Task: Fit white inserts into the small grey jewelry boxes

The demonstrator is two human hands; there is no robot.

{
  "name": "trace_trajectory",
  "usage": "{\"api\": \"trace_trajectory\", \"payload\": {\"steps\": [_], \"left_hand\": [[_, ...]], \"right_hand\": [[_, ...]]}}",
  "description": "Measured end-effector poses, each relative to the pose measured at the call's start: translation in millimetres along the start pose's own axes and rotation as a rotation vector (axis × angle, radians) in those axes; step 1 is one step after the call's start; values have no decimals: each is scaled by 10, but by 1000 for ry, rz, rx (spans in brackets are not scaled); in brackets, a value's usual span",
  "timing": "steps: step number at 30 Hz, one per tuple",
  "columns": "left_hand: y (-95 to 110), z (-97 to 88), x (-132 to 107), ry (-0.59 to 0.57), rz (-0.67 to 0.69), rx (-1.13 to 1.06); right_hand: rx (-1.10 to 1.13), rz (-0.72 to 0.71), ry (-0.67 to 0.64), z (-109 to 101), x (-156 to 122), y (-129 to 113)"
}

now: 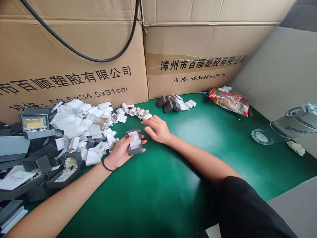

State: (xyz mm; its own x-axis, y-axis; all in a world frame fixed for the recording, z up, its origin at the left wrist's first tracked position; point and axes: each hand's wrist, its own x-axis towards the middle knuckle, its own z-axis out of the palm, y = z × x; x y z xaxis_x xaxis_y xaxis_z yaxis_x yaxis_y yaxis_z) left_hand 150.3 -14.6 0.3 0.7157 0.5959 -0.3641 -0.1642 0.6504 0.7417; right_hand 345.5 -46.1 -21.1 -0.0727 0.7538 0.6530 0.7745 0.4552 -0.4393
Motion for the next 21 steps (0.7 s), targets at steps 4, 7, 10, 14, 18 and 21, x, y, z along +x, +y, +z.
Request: {"api": "trace_trajectory", "payload": {"steps": [4, 7, 10, 14, 18, 21], "left_hand": [[2, 6, -13, 5, 26, 20], [7, -1, -21, -20, 23, 23], [9, -5, -23, -26, 8, 18], [5, -2, -22, -16, -6, -2], [-3, -3, -27, -14, -16, -8], [-3, -12, -28, -6, -15, -15]], "right_hand": [[-152, 279, 38, 5, 113, 208], [-216, 333, -16, 67, 184, 342], [-275, 193, -58, 113, 270, 383], [-409, 95, -167, 151, 427, 315], [-546, 164, -310, 192, 529, 263], [-460, 267, -209, 160, 549, 276]]}}
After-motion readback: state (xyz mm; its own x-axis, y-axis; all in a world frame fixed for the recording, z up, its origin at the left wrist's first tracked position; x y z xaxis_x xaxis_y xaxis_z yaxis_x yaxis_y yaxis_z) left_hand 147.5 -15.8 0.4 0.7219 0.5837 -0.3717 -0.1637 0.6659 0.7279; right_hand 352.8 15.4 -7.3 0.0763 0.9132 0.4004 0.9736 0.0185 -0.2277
